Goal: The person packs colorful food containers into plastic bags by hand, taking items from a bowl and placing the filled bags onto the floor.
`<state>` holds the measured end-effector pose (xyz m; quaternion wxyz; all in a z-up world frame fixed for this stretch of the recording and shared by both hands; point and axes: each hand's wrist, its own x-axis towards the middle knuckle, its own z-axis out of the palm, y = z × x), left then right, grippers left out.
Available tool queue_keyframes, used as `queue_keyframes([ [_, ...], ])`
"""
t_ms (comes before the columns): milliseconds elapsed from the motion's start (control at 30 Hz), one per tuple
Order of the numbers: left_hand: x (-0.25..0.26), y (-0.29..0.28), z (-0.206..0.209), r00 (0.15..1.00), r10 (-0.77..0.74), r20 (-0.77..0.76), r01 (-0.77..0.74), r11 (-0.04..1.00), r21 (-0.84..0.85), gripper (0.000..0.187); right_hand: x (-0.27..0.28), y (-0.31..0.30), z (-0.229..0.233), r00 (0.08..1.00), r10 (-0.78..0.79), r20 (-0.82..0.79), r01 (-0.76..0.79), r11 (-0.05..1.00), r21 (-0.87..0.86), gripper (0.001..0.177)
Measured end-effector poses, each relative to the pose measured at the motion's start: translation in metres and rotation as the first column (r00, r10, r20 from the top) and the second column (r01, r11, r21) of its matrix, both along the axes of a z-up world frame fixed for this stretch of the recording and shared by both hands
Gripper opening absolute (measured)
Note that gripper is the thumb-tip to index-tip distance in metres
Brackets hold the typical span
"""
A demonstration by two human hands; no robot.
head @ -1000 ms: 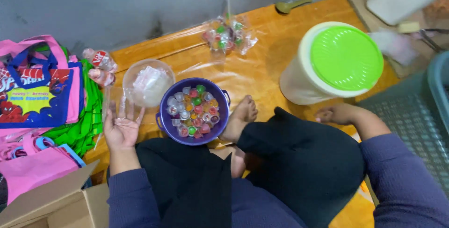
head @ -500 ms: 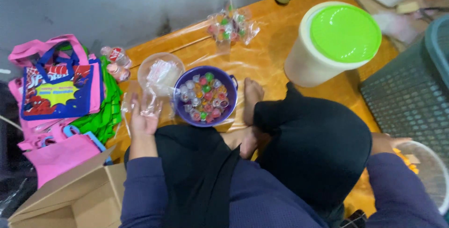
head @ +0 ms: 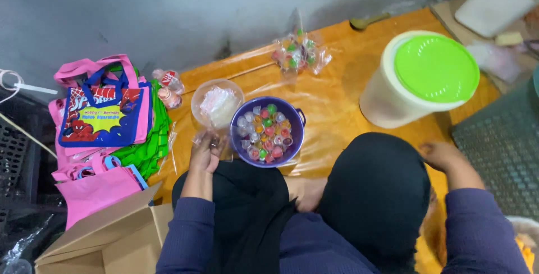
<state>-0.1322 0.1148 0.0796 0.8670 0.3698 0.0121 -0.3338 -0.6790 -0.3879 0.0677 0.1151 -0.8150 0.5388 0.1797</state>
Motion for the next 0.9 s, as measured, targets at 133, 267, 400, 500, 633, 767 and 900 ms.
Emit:
queue_keyframes([
  [133,-0.002,-0.010,-0.008,1.000,0.008,-0.004,-0.007,0.999,0.039,0.016,0.164,0.088,0.144,0.936,0.191,0.294,-0.152,0.977,-0.151,0.044],
  [267,-0.027,-0.022,0.020,0.999,-0.001,-0.049,0.012,0.971,0.237,0.018,0.281,0.137,0.103,0.677,0.249,0.693,-0.426,0.900,0.092,0.048],
  [400,-0.014,-0.020,-0.017,0.998,0.058,-0.021,-0.048,0.941,0.335,0.031,0.373,0.202,0.013,0.509,0.590,0.627,-0.842,0.493,0.220,0.073],
  [500,-0.027,-0.039,0.028,0.981,0.151,-0.118,-0.105,0.937,0.332,0.046,0.374,0.223,0.000,0.378,0.915,0.142,-0.858,0.289,0.425,0.063],
  [633,-0.043,-0.079,0.075,0.956,0.192,-0.220,-0.069,0.880,0.470,0.050,0.378,0.200,-0.016,0.401,0.902,0.158,-0.858,0.309,0.409,0.033],
  [767,-0.065,-0.096,0.070,0.980,-0.044,-0.192,0.119,0.910,0.396,0.041,0.371,0.204,-0.028,0.490,0.865,0.104,-0.813,0.411,0.414,0.034],
  [900,-0.075,-0.082,0.021,0.960,-0.262,-0.098,0.278,0.862,0.424,0.033,0.375,0.184,0.023,0.841,0.404,0.360,-0.540,0.598,0.592,0.033],
])
